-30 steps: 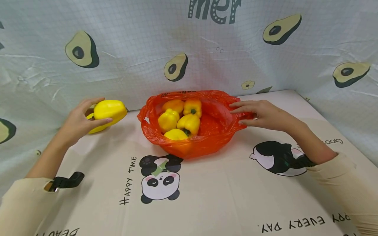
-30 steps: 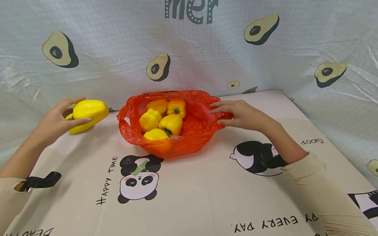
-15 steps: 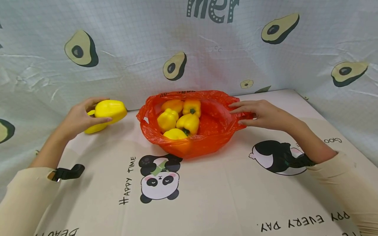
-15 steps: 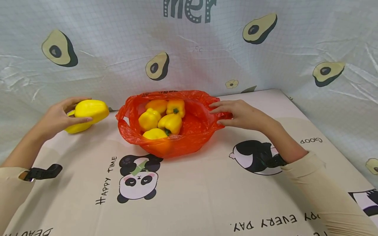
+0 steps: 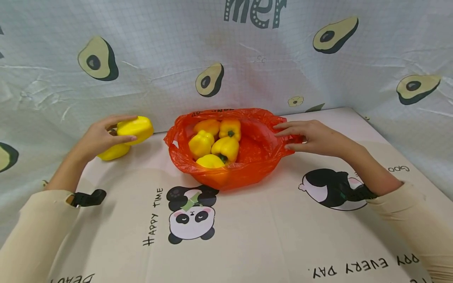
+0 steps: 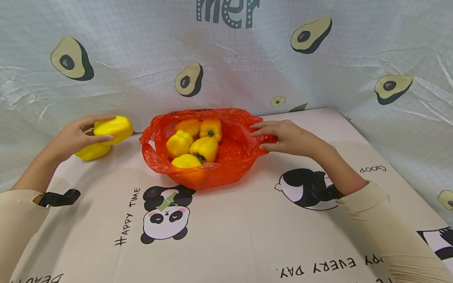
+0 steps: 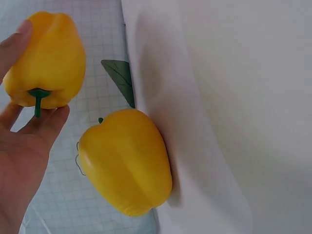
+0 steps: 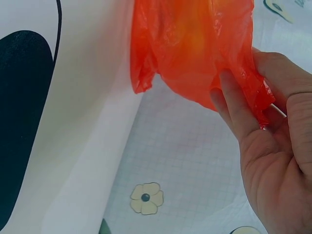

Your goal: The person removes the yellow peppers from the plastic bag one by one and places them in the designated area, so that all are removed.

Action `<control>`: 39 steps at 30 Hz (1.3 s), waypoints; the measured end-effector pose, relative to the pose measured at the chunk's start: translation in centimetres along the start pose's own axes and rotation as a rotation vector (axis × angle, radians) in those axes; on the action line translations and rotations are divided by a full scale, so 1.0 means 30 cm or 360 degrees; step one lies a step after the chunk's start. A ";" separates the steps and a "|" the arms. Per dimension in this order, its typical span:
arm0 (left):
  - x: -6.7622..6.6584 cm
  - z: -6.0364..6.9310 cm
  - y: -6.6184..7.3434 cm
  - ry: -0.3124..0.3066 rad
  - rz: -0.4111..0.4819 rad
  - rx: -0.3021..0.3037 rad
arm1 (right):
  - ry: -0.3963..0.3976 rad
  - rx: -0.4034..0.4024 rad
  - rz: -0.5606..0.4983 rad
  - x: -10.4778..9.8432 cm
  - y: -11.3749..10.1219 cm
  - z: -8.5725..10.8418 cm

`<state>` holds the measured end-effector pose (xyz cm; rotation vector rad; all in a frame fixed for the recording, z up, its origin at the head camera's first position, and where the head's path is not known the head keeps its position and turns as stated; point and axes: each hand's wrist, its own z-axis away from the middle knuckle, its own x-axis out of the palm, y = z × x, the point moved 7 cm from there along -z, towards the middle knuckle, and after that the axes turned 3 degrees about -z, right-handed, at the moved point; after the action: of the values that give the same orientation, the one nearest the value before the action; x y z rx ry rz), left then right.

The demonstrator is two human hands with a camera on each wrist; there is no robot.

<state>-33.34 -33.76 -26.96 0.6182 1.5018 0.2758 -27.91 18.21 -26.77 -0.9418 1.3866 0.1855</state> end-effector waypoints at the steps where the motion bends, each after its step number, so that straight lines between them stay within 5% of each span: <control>1: 0.001 -0.004 -0.001 -0.0013 0.0004 -0.0003 | -0.0001 0.0000 0.0001 0.000 0.000 0.000; 9: 0.017 -0.036 -0.008 -0.0178 0.0037 -0.0030 | -0.0016 -0.0004 -0.0020 -0.006 -0.001 -0.003; 16: 0.033 -0.067 -0.014 -0.0271 -0.0107 0.0017 | -0.0036 0.0006 -0.0036 -0.010 -0.003 -0.004; 23: 0.048 -0.090 -0.048 -0.0317 -0.0198 -0.0043 | -0.0047 -0.0004 -0.0048 -0.014 -0.008 -0.005; 39: 0.043 -0.071 -0.086 -0.0407 -0.0337 -0.0005 | -0.0033 0.0002 -0.0022 0.010 0.004 -0.001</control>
<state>-35.83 -34.72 -29.33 0.4675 1.3066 0.0338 -27.93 18.14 -27.08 -0.9460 1.3608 0.1835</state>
